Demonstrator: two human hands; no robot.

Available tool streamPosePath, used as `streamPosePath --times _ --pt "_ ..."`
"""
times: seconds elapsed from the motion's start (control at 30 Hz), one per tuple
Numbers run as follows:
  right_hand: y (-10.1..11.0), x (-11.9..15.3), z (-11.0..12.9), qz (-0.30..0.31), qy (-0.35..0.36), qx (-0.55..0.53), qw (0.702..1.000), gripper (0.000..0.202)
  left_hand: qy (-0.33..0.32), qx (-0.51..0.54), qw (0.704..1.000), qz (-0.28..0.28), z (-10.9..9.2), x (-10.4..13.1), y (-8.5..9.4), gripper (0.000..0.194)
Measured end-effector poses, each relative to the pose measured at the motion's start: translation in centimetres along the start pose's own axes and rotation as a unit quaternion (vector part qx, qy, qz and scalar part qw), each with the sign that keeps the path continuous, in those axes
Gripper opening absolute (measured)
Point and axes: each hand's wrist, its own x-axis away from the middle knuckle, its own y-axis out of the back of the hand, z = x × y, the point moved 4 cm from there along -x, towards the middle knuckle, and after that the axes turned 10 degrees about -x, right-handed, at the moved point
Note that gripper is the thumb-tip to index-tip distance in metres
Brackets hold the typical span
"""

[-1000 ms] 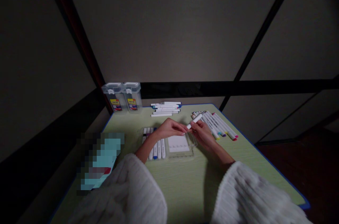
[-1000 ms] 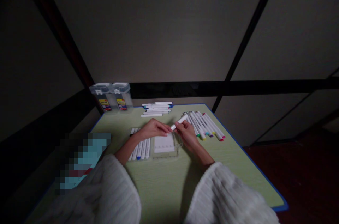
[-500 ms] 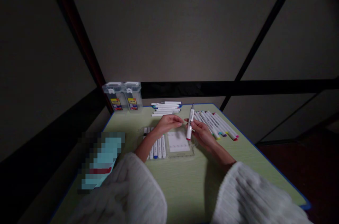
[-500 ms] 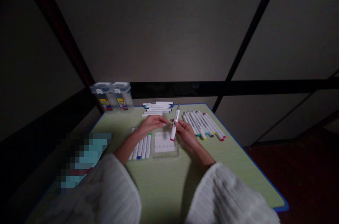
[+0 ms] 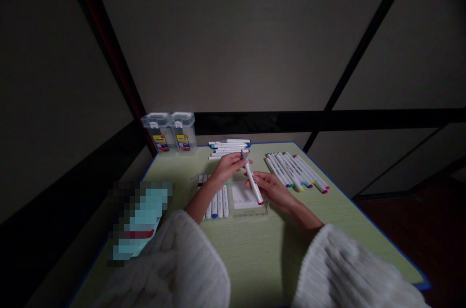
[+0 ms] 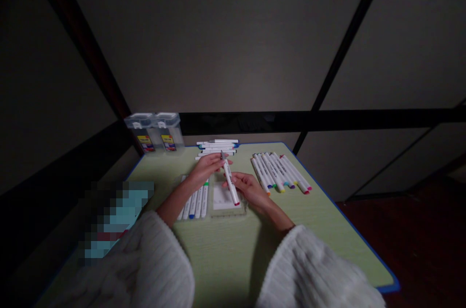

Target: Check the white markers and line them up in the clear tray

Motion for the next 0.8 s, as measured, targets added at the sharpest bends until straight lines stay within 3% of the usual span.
streamPosePath --times 0.37,0.8 --pt "-0.3 0.0 -0.7 0.001 -0.018 -0.011 1.0 0.032 0.06 0.052 0.996 -0.037 1.4 -0.2 0.3 0.036" --pt "-0.8 0.0 -1.9 0.025 -0.009 0.058 0.998 0.041 0.128 -0.012 0.989 -0.072 3.0 -0.1 1.8 0.033"
